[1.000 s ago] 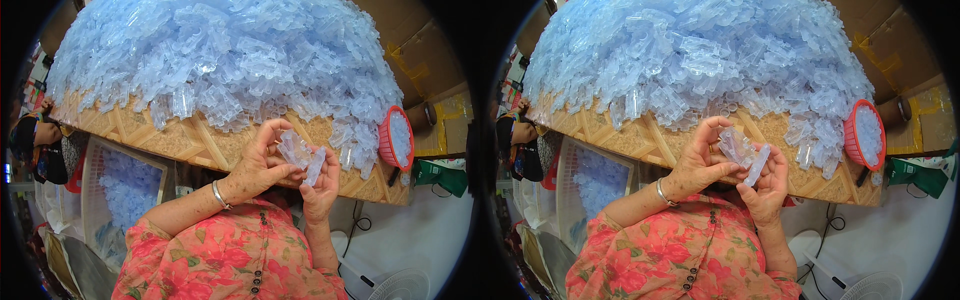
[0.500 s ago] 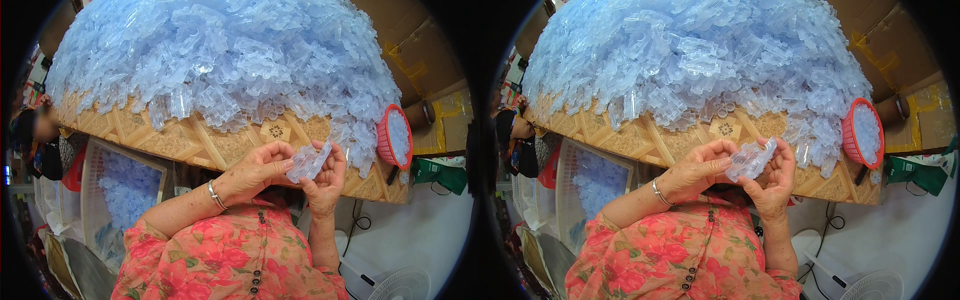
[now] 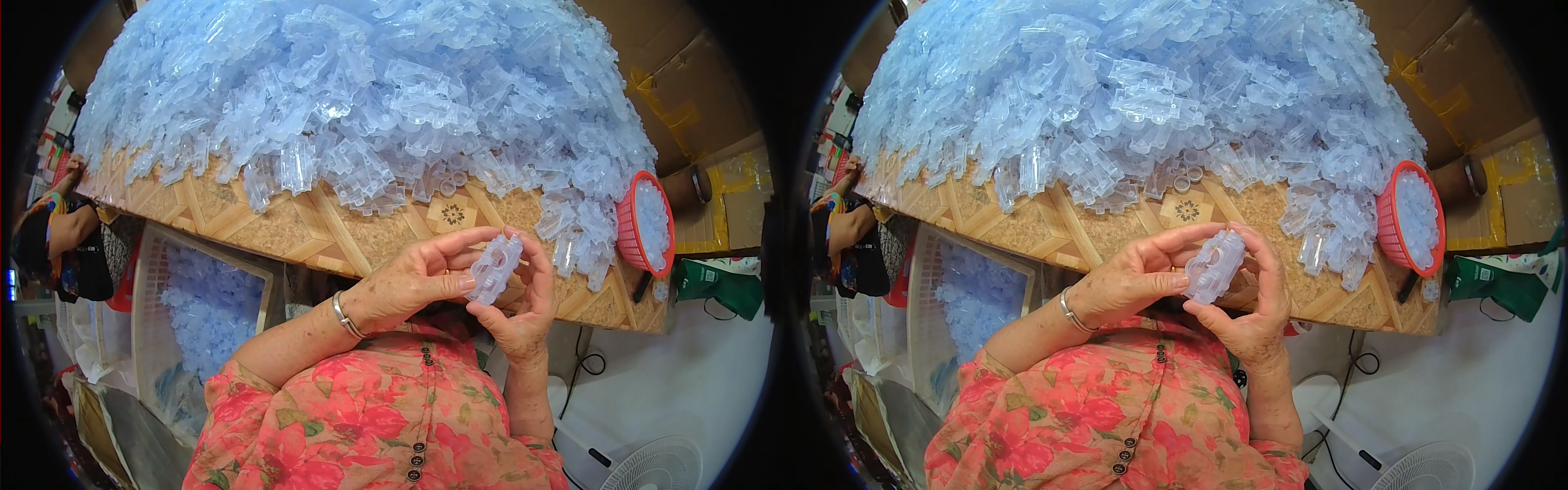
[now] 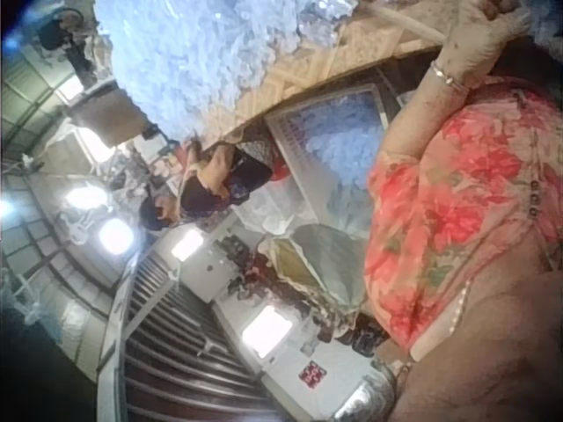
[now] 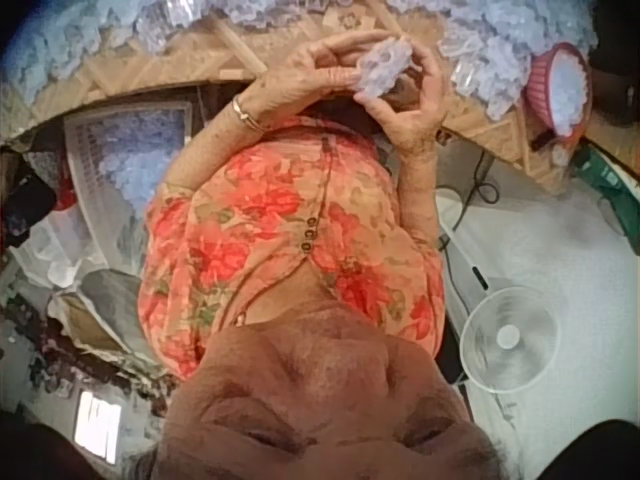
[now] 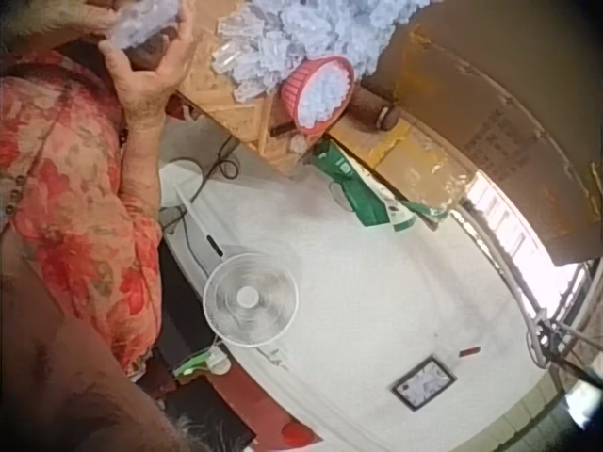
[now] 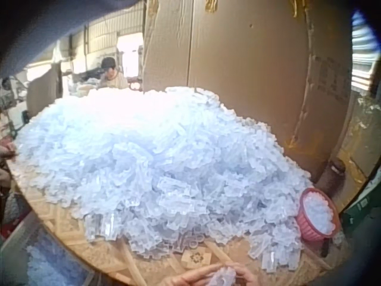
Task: The person sits at a wooden table and repeatedly picks up small translucent plastic components from a large pile. They align and press two pieces together to form a single unit, then place the assembled item into a red basket. The process is continuous and repetitive throughout the clip.
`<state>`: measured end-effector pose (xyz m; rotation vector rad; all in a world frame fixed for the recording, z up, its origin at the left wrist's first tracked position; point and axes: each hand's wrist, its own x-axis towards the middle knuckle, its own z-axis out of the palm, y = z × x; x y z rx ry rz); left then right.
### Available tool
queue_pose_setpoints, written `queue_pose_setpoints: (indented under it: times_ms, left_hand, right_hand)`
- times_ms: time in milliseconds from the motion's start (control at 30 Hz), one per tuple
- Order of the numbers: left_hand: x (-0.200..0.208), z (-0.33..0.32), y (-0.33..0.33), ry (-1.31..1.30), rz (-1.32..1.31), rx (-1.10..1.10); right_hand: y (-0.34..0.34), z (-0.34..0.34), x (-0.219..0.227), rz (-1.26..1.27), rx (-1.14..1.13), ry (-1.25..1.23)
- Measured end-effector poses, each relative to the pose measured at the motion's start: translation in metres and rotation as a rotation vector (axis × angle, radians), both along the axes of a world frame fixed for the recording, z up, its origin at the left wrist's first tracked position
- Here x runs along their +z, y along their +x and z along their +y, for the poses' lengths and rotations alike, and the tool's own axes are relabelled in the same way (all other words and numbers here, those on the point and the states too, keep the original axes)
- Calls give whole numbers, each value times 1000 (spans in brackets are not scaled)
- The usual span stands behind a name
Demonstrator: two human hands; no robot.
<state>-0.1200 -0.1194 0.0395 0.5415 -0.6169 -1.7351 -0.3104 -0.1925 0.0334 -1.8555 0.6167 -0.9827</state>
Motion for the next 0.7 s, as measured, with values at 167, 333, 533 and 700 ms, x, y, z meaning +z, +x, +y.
queue_pose_setpoints:
  times_ms: [167, 333, 533, 700]
  left_hand:
    - [-3, 2, 2, 7, -5, 23]
    - [-2, 4, 5, 42, -22, -1]
    - [-1, 4, 5, 117, -23, 12]
    - [-3, 1, 4, 104, -42, 5]
  right_hand:
    - [0, -2, -1, -8, 5, -41]
    - [-2, -5, 1, 103, 29, -59]
    - [0, 1, 3, -188, 41, 485]
    - [-9, -4, 2, -274, 72, 646]
